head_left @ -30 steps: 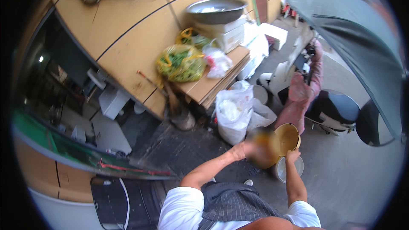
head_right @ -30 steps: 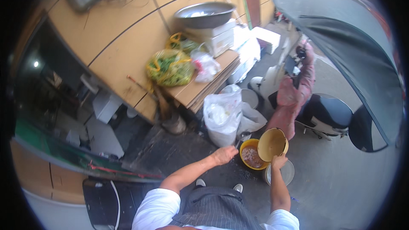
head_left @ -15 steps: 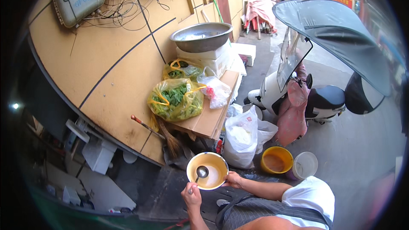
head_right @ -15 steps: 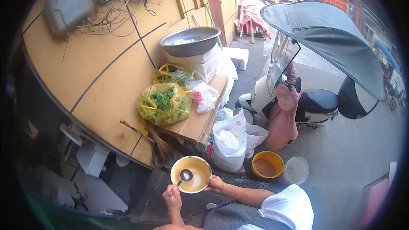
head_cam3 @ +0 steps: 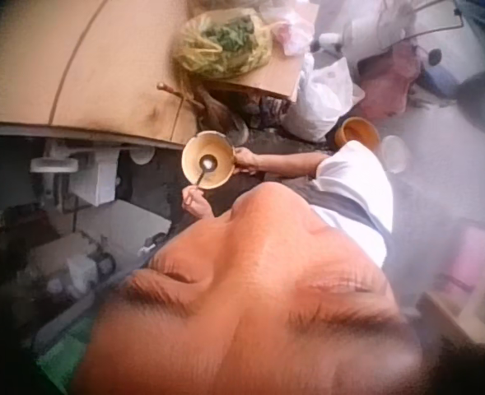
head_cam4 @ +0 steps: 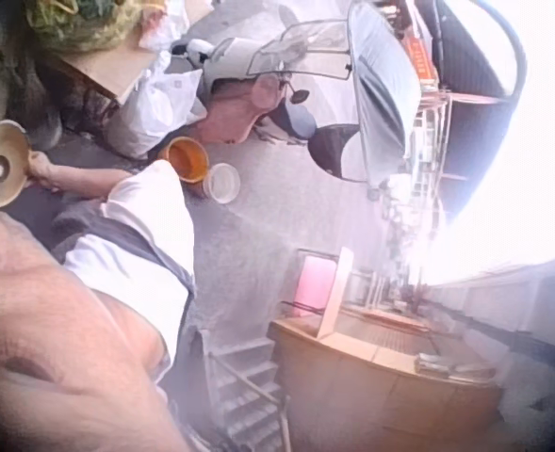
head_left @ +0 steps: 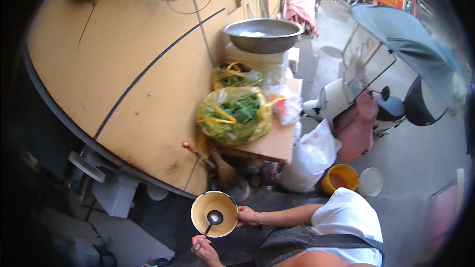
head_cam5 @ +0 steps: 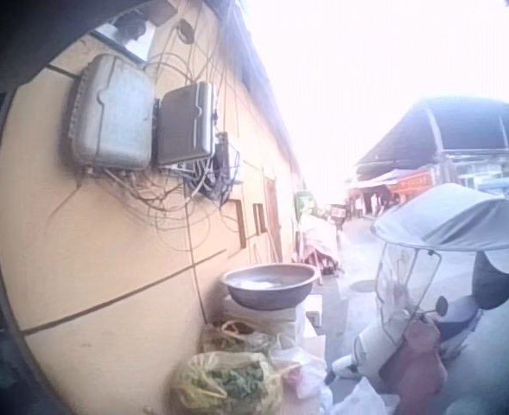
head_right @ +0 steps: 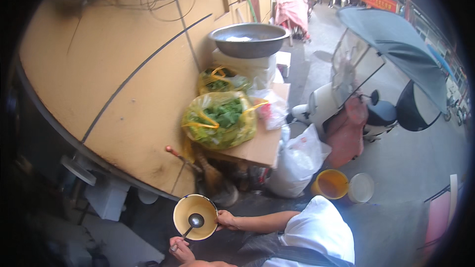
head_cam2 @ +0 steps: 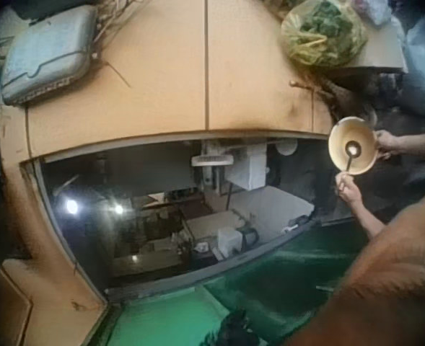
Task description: The person wipes a metal tray and a counter with a cloth, places packets into a plastic bag, and pours liquid from a kettle into a bowl while stirring with a ladle.
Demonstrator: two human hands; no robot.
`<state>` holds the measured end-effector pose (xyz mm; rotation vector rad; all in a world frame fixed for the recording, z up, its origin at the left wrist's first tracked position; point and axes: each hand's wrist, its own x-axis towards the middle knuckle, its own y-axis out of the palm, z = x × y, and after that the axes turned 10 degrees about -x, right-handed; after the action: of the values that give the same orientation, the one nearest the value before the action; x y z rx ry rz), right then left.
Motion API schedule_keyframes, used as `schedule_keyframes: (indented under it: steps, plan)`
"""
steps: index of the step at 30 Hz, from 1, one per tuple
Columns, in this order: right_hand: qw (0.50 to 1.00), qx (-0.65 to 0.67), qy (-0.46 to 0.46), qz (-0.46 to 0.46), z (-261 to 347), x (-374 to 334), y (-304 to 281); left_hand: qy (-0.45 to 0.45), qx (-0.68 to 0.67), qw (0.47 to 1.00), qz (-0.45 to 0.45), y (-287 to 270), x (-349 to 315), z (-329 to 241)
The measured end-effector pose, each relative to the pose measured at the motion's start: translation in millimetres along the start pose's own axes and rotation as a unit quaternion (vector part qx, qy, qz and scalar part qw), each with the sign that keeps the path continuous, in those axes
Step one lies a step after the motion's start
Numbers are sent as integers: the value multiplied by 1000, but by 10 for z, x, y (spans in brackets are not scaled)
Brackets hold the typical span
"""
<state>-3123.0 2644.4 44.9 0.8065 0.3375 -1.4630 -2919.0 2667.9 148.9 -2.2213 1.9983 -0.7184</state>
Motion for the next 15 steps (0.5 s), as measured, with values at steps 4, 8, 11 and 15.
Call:
schedule_keyframes:
  steps: [4, 8, 11, 15]
  plan:
    - [996, -61, 15, 69, 346, 764, 1071, -98, 39, 987, -121, -778, 375, 640]
    - [974, -165, -29, 150, 599, 1263, 2205, -137, -83, 945, -284, -1527, 469, 1066]
    - [975, -135, 11, 174, 992, 1441, 2885, -167, -109, 903, -381, -1935, 754, 1045]
    - [973, -121, -2, 197, 1074, 1909, 3561, -37, -129, 891, -434, -2513, 1142, 1259]
